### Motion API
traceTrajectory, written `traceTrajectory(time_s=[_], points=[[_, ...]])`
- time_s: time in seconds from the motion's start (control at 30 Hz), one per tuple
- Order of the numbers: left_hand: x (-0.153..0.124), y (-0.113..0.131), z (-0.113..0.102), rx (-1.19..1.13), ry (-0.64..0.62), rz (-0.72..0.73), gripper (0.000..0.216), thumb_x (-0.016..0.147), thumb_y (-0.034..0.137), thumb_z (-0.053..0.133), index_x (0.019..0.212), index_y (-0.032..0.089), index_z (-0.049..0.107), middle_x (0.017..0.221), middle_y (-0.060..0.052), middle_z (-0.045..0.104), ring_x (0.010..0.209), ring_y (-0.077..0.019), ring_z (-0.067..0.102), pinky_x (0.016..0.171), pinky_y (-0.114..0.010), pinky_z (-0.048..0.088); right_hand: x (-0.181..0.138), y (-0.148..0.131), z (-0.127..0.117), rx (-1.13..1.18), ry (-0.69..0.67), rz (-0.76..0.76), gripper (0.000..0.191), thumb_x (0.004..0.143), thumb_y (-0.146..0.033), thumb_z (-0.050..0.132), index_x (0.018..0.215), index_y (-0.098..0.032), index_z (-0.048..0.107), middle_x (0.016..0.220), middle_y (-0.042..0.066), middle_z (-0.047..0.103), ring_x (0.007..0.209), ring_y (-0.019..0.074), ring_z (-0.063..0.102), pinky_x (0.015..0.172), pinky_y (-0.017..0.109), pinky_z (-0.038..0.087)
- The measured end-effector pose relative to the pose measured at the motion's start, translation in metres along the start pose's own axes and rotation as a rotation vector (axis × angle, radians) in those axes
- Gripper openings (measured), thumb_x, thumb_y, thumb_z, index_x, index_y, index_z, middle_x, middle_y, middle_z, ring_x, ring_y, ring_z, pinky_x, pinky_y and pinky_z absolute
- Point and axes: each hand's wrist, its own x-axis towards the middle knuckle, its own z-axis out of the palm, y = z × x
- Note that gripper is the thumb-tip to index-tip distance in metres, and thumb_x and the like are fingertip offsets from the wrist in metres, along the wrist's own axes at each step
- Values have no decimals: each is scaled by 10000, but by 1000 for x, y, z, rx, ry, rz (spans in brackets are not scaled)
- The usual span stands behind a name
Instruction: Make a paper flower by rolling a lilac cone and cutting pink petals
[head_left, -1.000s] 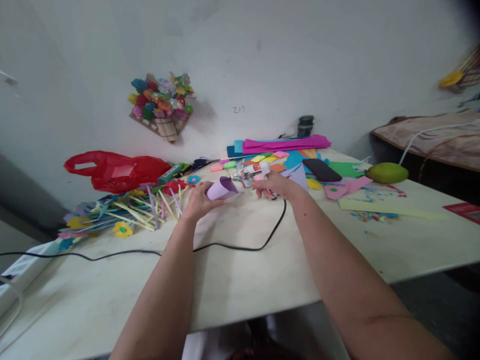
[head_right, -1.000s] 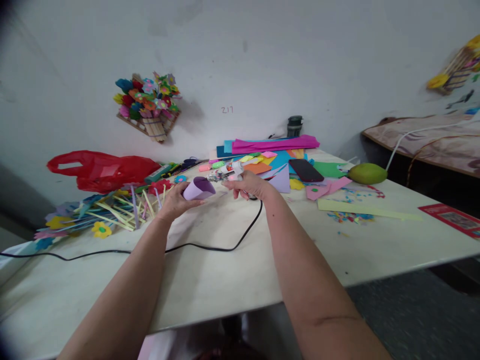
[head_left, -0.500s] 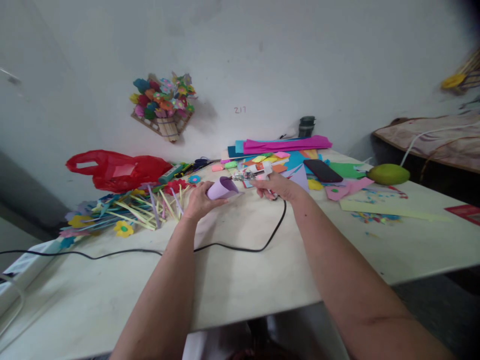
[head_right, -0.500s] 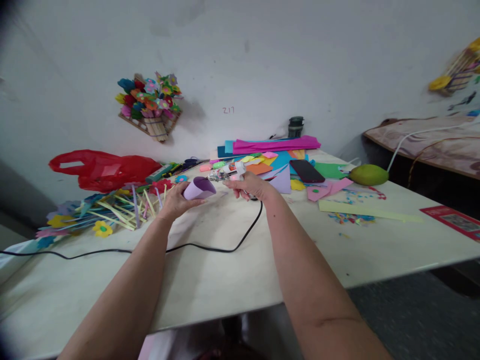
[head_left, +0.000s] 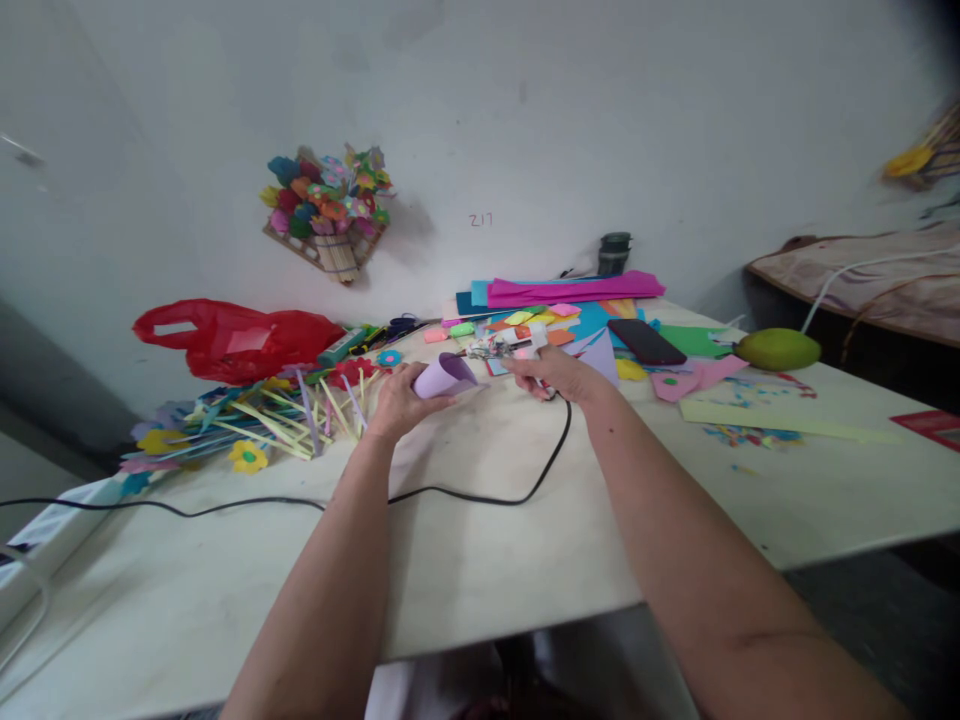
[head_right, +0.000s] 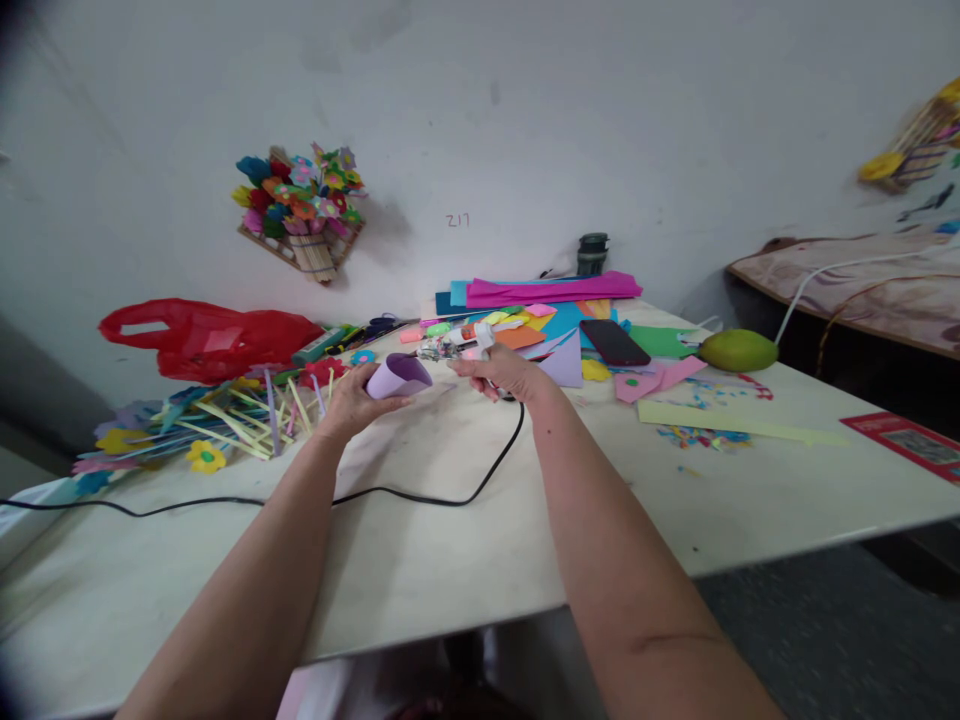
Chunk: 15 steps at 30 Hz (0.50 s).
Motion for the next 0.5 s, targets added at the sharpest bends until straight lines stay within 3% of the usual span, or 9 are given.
traceTrajectory(time_s=[0.5], points=[[0,-2,-1,-50,37,-48,468,598,524,783,928,215,663,858,-32,658,853,-234,630,774,-341,478,1,1,1,129,19,-40,474,635,-592,747,677,-142,607,498,1,571,309,55,382,330,231,278]])
